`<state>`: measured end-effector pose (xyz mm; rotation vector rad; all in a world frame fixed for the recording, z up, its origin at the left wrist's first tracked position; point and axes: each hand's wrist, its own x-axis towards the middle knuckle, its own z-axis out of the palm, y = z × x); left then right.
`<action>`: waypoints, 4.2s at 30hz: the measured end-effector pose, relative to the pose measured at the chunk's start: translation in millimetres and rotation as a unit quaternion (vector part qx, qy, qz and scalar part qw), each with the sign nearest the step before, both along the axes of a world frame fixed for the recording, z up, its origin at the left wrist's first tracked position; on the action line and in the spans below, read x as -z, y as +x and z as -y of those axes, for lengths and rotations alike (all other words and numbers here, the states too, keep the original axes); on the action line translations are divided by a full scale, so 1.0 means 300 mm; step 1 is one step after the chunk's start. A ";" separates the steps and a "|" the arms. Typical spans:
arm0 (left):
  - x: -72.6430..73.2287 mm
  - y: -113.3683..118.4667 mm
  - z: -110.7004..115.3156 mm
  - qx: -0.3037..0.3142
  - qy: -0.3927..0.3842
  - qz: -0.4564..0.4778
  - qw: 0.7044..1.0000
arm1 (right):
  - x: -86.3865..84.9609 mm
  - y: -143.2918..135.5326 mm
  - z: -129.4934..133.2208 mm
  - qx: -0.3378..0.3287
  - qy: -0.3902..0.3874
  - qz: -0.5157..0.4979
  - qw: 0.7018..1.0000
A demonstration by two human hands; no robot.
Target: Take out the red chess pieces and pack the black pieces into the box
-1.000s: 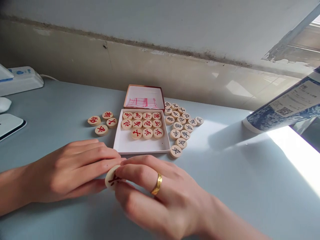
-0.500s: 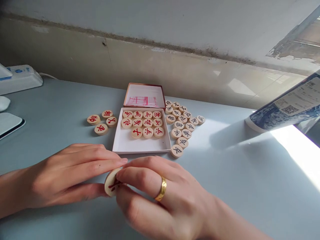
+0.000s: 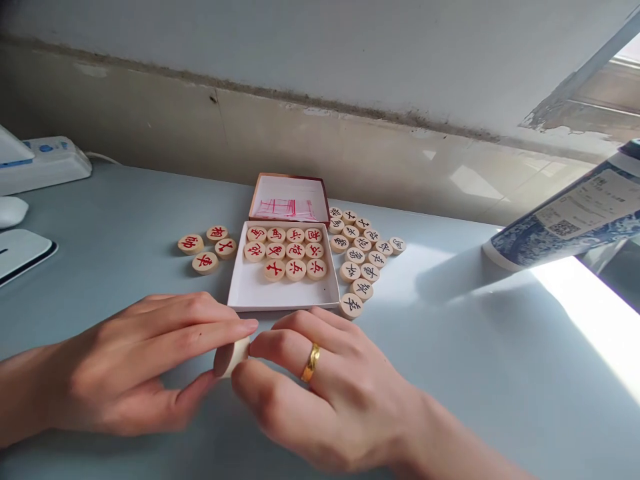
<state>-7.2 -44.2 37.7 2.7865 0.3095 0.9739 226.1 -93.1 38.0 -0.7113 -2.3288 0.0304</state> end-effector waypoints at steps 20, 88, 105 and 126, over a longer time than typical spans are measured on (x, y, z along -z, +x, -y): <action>0.017 -0.021 -0.016 0.000 -0.073 0.007 0.997 | 0.000 0.006 -0.016 0.010 -0.034 0.005 0.999; 0.029 -0.081 -0.098 -0.087 0.130 -0.128 0.979 | 0.042 0.032 -0.065 0.106 -0.005 0.144 0.984; 0.038 -0.082 -0.100 -0.093 0.035 -0.145 0.984 | 0.039 0.035 -0.052 0.160 0.029 0.174 0.971; 0.035 -0.072 -0.094 -0.069 0.043 -0.116 0.990 | 0.023 0.025 -0.046 0.135 0.024 0.150 0.979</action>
